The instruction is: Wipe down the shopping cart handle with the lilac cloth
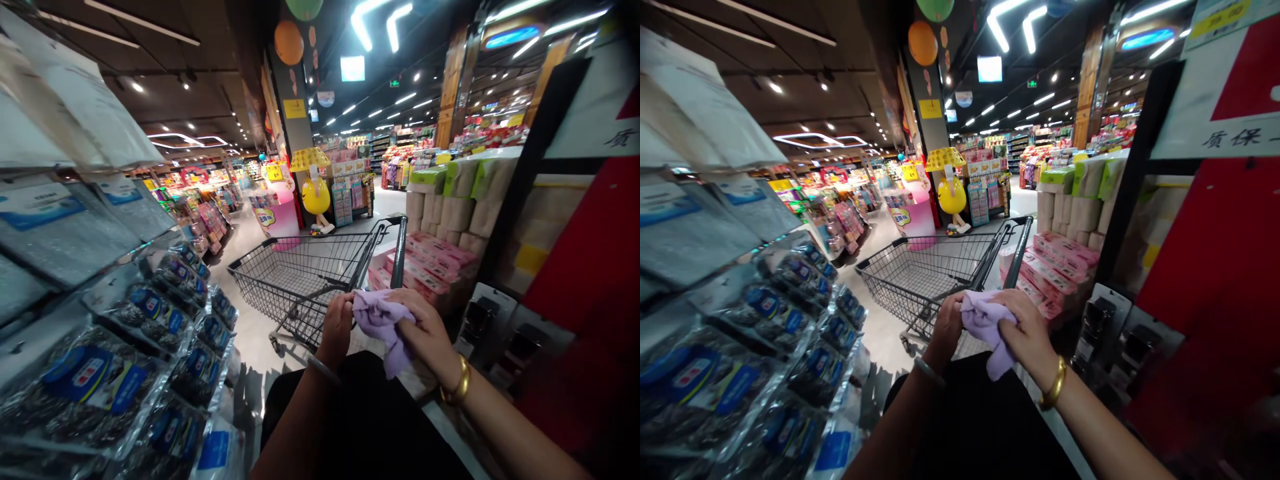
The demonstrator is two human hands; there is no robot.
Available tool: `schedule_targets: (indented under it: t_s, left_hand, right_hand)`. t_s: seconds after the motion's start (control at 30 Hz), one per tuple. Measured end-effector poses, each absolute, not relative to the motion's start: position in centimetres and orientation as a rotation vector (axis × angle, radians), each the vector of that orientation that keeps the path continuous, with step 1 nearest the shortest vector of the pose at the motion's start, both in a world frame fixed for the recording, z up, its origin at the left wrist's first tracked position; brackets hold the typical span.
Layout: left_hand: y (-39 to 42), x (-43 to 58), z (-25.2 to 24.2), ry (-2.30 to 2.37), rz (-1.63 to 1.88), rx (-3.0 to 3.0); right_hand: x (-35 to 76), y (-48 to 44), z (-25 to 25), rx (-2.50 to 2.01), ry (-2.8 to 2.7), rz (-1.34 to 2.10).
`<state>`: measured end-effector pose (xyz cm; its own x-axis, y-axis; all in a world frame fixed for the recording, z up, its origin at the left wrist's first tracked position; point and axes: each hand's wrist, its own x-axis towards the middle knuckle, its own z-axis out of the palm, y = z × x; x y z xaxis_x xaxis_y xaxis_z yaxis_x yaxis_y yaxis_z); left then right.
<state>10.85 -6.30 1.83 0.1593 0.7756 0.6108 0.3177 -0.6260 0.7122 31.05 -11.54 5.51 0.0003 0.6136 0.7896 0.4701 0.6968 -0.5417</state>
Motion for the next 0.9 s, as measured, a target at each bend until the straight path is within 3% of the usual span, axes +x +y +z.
schedule_targets:
  t_s: [0.2,0.4,0.53,0.7,0.9]
  left_hand:
    - [-7.8,9.6,2.1,1.074,1.501,1.995]
    - [-10.0,8.5,2.0,1.181,1.508,1.907]
    - [-12.1,9.7,1.9,1.343,1.648,2.027]
    - [-14.3,11.8,2.9,1.367,1.646,2.288]
    - [-15.0,10.8,3.6,1.421,1.600,2.305]
  right_hand:
    - [30.6,-12.1,6.2,-1.068,-1.510,0.075]
    - [30.5,-12.0,6.7,-0.791,-1.878,0.122]
    - [30.2,-10.6,6.3,-1.016,-1.651,0.000]
    - [28.8,-11.3,5.6,-0.825,-1.813,-0.010]
    - [28.3,-11.8,5.6,-0.904,-1.747,-0.051]
